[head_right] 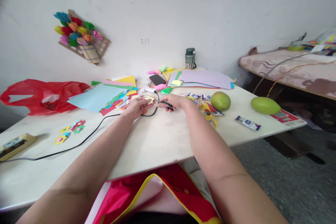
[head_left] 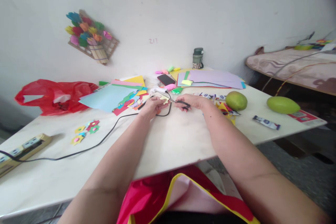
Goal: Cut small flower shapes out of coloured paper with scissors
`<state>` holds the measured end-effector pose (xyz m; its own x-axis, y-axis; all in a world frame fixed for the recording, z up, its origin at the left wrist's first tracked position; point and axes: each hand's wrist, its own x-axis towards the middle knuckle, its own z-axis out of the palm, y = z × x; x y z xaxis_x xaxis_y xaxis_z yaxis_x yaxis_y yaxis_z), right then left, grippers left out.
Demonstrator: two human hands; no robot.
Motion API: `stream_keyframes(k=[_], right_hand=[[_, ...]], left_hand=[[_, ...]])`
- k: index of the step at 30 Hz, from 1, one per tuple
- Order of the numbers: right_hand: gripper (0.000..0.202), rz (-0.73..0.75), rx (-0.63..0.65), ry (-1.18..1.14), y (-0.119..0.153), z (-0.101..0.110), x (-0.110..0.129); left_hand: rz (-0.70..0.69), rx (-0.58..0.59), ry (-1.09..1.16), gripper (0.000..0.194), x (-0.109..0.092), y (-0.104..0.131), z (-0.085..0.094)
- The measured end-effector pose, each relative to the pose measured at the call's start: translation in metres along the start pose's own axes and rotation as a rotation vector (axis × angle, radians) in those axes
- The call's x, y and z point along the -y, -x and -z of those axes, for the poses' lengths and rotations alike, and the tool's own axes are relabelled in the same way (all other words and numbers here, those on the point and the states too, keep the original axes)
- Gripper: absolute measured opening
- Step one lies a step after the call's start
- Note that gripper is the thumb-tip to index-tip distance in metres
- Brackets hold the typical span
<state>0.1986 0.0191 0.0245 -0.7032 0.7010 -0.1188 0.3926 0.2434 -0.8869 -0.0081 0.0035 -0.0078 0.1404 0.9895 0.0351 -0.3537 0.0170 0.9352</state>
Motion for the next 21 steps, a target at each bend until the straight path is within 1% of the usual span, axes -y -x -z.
stream_keyframes(k=[13, 16, 21], right_hand=[[0.026, 0.006, -0.005, -0.013, -0.0025, 0.0014, -0.0049], [0.027, 0.008, -0.007, -0.027, -0.0027, 0.0014, -0.0058], [0.028, 0.036, 0.010, -0.015, -0.0028, 0.0011, -0.0054]], left_hand=[[0.001, 0.000, -0.013, 0.012, -0.0002, 0.0002, 0.0001], [0.008, -0.010, -0.012, 0.013, -0.0007, 0.0004, -0.0002], [0.003, 0.017, -0.010, 0.016, 0.0004, 0.0000, 0.0021]])
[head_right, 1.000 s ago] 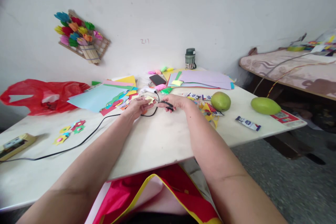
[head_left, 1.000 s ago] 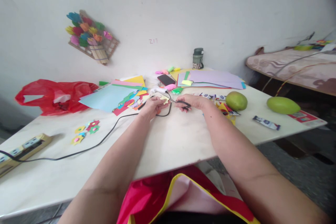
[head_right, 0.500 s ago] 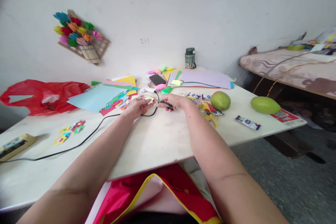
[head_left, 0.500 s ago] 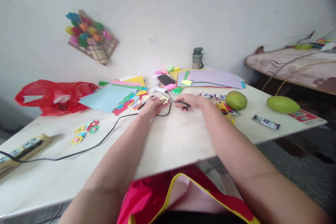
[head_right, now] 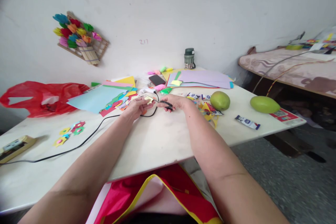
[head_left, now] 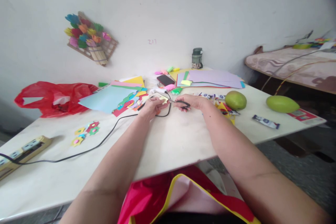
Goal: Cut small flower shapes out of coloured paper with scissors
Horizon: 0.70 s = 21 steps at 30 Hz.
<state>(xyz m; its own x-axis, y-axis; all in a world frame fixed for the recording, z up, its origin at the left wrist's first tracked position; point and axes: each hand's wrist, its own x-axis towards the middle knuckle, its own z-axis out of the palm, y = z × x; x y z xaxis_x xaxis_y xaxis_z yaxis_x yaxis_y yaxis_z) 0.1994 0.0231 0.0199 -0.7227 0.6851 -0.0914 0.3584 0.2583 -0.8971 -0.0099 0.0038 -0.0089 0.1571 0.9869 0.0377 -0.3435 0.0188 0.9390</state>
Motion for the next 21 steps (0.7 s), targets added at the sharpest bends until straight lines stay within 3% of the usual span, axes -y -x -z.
stream_keyframes(k=[21], right_hand=[[0.020, -0.053, -0.016, -0.047, 0.0023, -0.0042, 0.0096]], left_hand=[[0.023, -0.022, 0.048, 0.024, -0.0016, 0.0014, -0.0029]])
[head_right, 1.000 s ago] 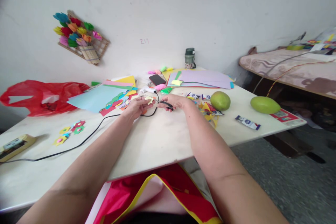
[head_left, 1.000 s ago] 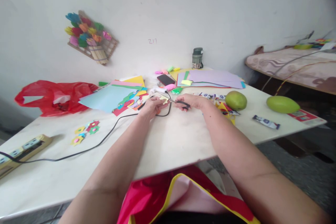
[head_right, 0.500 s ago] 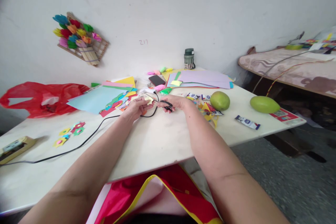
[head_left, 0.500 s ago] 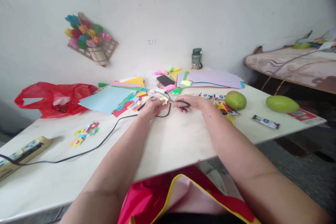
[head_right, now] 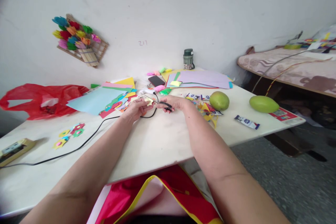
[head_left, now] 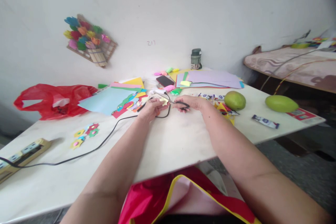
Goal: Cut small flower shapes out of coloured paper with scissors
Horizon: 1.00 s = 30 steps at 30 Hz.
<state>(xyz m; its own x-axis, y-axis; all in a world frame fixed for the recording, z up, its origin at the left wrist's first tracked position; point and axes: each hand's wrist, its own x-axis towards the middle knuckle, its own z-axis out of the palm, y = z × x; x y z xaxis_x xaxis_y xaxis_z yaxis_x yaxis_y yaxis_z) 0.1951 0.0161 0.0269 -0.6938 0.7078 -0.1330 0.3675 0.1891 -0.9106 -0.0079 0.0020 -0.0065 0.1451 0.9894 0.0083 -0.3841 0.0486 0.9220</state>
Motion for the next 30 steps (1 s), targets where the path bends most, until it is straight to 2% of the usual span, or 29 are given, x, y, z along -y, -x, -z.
stream_keyframes(k=[13, 20, 30], right_hand=[[0.018, 0.019, 0.005, 0.009, 0.0018, -0.0012, 0.0019], [0.022, 0.039, 0.007, -0.003, -0.0006, -0.0001, -0.0017], [0.017, 0.027, 0.002, -0.024, -0.0013, 0.0009, -0.0034]], left_hand=[[-0.001, 0.012, 0.003, 0.028, 0.0004, -0.0002, 0.0004], [-0.004, 0.012, -0.008, 0.025, 0.0010, -0.0005, 0.0013], [-0.005, 0.026, -0.017, 0.020, 0.0004, -0.0006, 0.0015]])
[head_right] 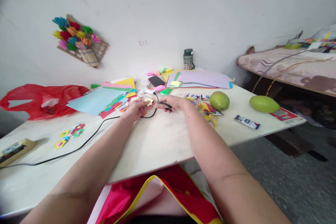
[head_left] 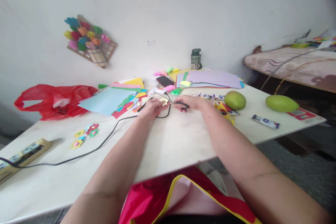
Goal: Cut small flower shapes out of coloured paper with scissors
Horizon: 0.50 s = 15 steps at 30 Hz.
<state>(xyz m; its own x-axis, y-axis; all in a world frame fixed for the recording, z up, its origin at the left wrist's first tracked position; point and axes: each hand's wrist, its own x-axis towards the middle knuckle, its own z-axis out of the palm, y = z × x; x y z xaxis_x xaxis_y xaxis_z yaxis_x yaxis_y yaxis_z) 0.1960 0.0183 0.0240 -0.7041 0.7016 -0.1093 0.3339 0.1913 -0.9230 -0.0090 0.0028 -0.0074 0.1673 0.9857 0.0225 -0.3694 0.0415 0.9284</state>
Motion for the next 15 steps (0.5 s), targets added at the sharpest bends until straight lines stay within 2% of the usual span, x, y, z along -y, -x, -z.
stream_keyframes(k=[6, 15], right_hand=[[0.014, 0.001, 0.003, -0.017, -0.0010, -0.0004, -0.0004], [0.020, -0.011, -0.017, 0.001, 0.0011, -0.0022, 0.0030]], left_hand=[[-0.001, 0.004, -0.001, 0.018, 0.0000, -0.0004, 0.0003], [0.001, 0.012, 0.008, 0.017, 0.0005, -0.0018, 0.0017]])
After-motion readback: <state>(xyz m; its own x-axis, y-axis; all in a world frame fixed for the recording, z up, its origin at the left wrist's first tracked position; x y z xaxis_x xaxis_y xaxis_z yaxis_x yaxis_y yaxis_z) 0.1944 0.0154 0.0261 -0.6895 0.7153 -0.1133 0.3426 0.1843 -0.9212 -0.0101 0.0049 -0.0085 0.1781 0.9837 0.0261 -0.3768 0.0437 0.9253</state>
